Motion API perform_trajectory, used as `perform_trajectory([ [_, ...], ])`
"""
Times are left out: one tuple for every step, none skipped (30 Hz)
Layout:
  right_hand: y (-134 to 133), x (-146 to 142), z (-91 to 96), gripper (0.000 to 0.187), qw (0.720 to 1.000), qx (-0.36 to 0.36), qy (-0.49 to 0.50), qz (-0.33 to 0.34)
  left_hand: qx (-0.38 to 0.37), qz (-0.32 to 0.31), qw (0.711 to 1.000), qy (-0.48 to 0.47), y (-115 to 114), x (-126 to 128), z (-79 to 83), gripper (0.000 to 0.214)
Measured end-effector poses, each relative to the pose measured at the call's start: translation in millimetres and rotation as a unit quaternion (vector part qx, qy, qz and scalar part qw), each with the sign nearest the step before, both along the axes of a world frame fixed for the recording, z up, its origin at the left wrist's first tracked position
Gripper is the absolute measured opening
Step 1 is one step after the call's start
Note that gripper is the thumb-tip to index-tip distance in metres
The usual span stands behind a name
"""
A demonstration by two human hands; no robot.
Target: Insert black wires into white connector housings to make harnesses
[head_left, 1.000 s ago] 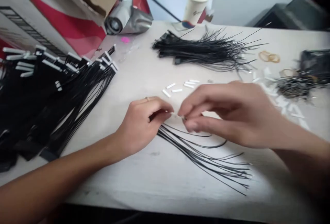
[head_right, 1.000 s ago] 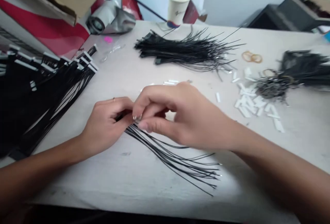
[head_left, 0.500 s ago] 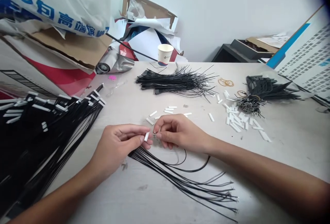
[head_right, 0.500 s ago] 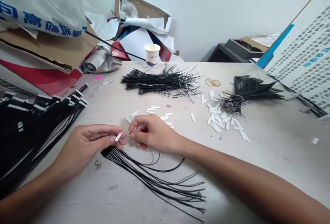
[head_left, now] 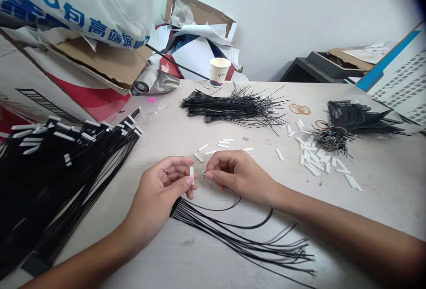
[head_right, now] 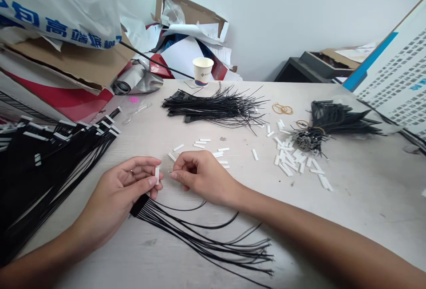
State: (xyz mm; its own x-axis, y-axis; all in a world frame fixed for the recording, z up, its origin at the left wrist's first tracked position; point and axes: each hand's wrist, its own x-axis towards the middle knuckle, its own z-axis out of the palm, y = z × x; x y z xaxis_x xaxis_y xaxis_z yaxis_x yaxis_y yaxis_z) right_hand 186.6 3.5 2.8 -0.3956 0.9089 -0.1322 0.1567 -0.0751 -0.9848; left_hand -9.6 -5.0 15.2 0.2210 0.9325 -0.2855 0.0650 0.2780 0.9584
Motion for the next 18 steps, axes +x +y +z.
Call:
perform_trajectory([
  [-1, 0, 0.3, 0.013, 1.000, 0.005, -0.004, -0.001, 0.001, -0.003, 1.000, -0.003, -2, 1, -1.2, 0.025],
  [-1, -1, 0.8, 0.010, 1.000, 0.007, -0.007, -0.002, 0.001, -0.007, 1.000, -0.005, -4, 3, -2.3, 0.026],
  [-2, -1, 1.4, 0.007, 1.000, 0.007, -0.008, -0.001, -0.001, -0.012, 1.000, -0.005, -5, 4, -3.3, 0.026],
  [-2, -1, 2.0, 0.005, 1.000, 0.004, -0.008, 0.000, -0.001, -0.018, 1.000, -0.003, -6, 5, -4.2, 0.025],
  [-3, -2, 2.7, 0.003, 1.000, 0.002, -0.005, 0.001, 0.001, -0.024, 1.000, 0.000, -6, 6, -5.1, 0.024],
  [-3, -2, 3.4, 0.002, 1.000, 0.003, 0.000, 0.002, 0.004, -0.030, 1.000, 0.005, -5, 6, -5.9, 0.023],
  [-4, -1, 3.9, 0.003, 1.000, 0.006, 0.003, 0.001, 0.007, -0.034, 0.999, 0.007, -4, 7, -6.6, 0.021],
  [-4, -1, 4.2, 0.003, 1.000, 0.011, 0.003, 0.001, 0.009, -0.037, 0.999, 0.006, -3, 7, -7.4, 0.020],
  [-5, -1, 4.4, 0.003, 1.000, 0.017, -0.001, 0.001, 0.008, -0.036, 0.999, 0.000, -2, 6, -8.1, 0.020],
  [-6, -2, 4.5, 0.002, 1.000, 0.023, -0.006, 0.001, 0.003, -0.032, 0.999, -0.010, -1, 6, -8.8, 0.020],
  [-7, -2, 4.5, 0.002, 0.999, 0.030, -0.012, 0.001, -0.003, -0.027, 0.999, -0.019, -1, 5, -9.5, 0.020],
  [-8, -2, 4.5, 0.004, 0.999, 0.038, -0.019, 0.000, -0.008, -0.022, 0.999, -0.027, 0, 5, -10.1, 0.021],
  [-9, -3, 4.5, 0.006, 0.998, 0.051, -0.026, -0.004, -0.012, -0.017, 0.999, -0.032, 0, 4, -10.6, 0.021],
  [-10, -3, 4.5, 0.007, 0.997, 0.067, -0.034, -0.010, -0.015, -0.014, 0.999, -0.034, 0, 3, -11.1, 0.022],
  [-10, -4, 4.5, 0.008, 0.995, 0.085, -0.041, -0.020, -0.017, -0.012, 0.999, -0.033, 0, 3, -11.6, 0.022],
  [-11, -5, 4.4, 0.009, 0.993, 0.103, -0.049, -0.029, -0.018, -0.011, 0.999, -0.033, 0, 3, -12.0, 0.023],
  [-12, -5, 4.3, 0.010, 0.991, 0.116, -0.057, -0.037, -0.020, -0.011, 0.999, -0.032, 0, 2, -12.4, 0.023],
  [-12, -6, 4.1, 0.011, 0.989, 0.125, -0.064, -0.044, -0.023, -0.011, 0.999, -0.033, -1, 2, -12.9, 0.024],
])
